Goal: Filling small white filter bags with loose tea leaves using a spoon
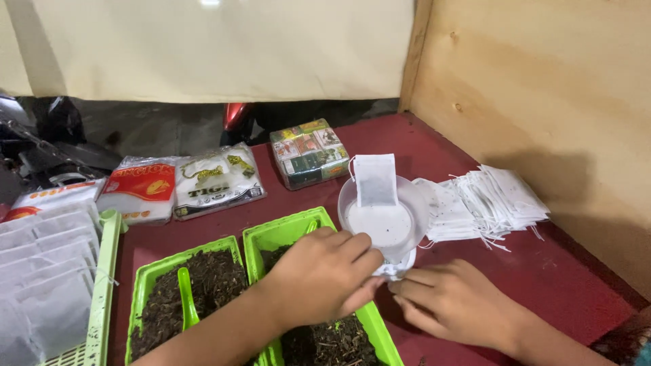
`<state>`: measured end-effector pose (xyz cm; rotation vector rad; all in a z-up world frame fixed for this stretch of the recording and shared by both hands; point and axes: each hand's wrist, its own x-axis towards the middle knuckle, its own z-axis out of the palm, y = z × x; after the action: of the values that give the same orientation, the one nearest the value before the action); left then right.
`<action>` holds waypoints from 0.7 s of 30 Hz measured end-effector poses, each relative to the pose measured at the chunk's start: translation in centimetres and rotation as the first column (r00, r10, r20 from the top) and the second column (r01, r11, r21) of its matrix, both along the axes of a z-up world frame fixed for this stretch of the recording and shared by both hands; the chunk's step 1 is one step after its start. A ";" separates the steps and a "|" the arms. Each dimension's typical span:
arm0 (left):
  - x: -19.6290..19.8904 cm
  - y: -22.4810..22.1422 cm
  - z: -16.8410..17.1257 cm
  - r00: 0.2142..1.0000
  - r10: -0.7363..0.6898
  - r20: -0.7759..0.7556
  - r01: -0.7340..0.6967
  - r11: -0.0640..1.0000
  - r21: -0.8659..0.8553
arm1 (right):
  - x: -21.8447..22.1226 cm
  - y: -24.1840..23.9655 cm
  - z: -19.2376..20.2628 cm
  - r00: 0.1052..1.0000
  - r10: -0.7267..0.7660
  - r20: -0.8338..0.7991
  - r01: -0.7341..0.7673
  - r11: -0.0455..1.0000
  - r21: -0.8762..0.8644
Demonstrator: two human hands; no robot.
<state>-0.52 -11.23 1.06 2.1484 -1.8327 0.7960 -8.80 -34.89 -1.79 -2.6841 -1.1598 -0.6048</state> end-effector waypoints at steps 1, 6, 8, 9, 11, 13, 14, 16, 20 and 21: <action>-0.5 0.1 0.2 1.000 0.001 -0.002 -0.001 1.000 0.003 | -0.1 0.7 0.3 1.000 0.001 -0.002 -0.001 1.000 0.003; -2.4 0.8 1.0 0.979 -0.097 -0.178 0.095 0.995 -0.019 | -0.1 2.7 -0.1 0.995 0.045 0.090 -0.046 0.999 0.008; -2.7 0.8 0.9 0.976 -0.091 -0.198 0.096 0.995 0.015 | -0.3 2.8 0.1 0.997 0.057 0.051 -0.059 0.998 0.033; -2.9 0.8 0.8 0.972 -0.075 -0.224 0.087 0.995 0.041 | -0.4 2.7 0.2 0.997 0.081 0.004 -0.081 0.995 0.051; -2.6 0.8 -0.2 0.981 -0.089 -0.174 0.100 0.993 0.057 | -0.8 2.7 0.2 0.996 0.084 0.042 -0.087 0.991 0.097; -2.5 0.7 -1.1 0.985 -0.108 -0.135 0.118 0.990 0.074 | -1.2 2.3 -0.4 0.994 0.080 0.070 -0.090 0.985 0.145; -2.6 0.6 -1.4 0.986 -0.120 -0.113 0.129 0.989 0.078 | -1.3 1.9 -0.9 0.992 0.098 0.077 -0.107 0.986 0.131; -2.7 0.6 -1.5 0.987 -0.136 -0.087 0.144 0.986 0.086 | -1.3 1.6 -1.2 0.990 0.111 0.088 -0.121 0.985 0.121; -3.5 0.7 -2.5 0.990 -0.138 -0.041 0.140 0.989 0.044 | -1.0 1.6 -2.0 0.971 0.182 0.153 -0.200 0.974 0.108; -3.6 0.7 -3.1 0.992 -0.116 0.049 0.116 0.993 0.003 | -1.0 1.5 -2.4 0.968 0.218 0.124 -0.232 0.966 0.114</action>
<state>-4.13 -10.55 -2.06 2.0175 -1.9621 0.8291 -9.82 -33.38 -4.19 -2.3950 -1.3800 -0.7678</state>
